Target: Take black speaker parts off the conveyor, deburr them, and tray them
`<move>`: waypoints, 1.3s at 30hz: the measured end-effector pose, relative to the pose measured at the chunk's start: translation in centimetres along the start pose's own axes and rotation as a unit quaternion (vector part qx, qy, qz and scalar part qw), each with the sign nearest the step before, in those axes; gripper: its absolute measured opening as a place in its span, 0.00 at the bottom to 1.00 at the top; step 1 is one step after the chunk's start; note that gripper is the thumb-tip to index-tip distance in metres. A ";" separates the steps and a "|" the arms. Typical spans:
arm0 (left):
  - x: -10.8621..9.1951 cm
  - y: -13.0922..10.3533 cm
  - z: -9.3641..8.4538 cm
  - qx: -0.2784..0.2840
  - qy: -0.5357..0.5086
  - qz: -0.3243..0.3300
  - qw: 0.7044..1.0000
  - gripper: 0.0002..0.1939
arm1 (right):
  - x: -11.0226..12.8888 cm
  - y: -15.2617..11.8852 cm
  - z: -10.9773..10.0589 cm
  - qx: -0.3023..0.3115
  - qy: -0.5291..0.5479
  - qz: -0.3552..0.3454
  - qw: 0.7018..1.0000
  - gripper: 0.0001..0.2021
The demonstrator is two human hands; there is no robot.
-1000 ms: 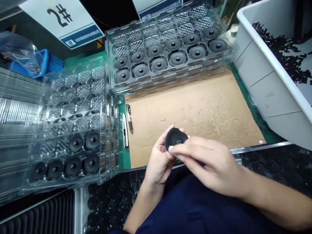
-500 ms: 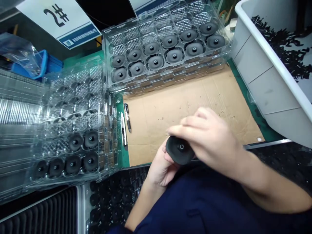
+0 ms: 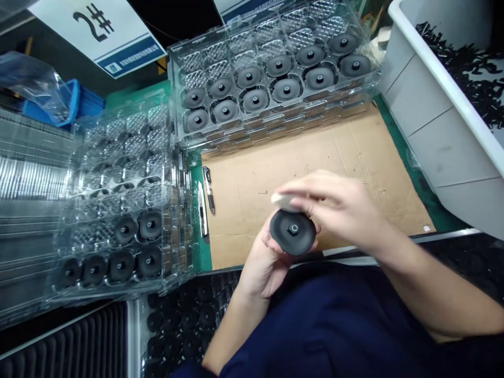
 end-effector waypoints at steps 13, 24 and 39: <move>-1.1 0.8 -1.4 -0.019 -0.071 0.057 0.996 0.28 | -8.9 -10.3 3.1 0.077 -0.081 0.228 0.967 0.11; -0.5 0.4 -1.5 -0.047 -0.031 0.096 0.994 0.25 | 1.5 -1.4 0.7 -0.087 -0.001 0.053 0.995 0.11; -1.3 0.5 -1.6 -0.086 0.006 0.106 0.991 0.24 | 2.8 -1.2 1.9 0.051 0.003 0.038 0.998 0.09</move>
Point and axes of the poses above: each hand's wrist, its own y-axis towards the middle knuckle, its own z-axis out of the palm, x = y × z, the point moved 6 cm from there along y, towards the middle knuckle, and after that the axes turned 14 degrees about -x, right-handed, at the moved point
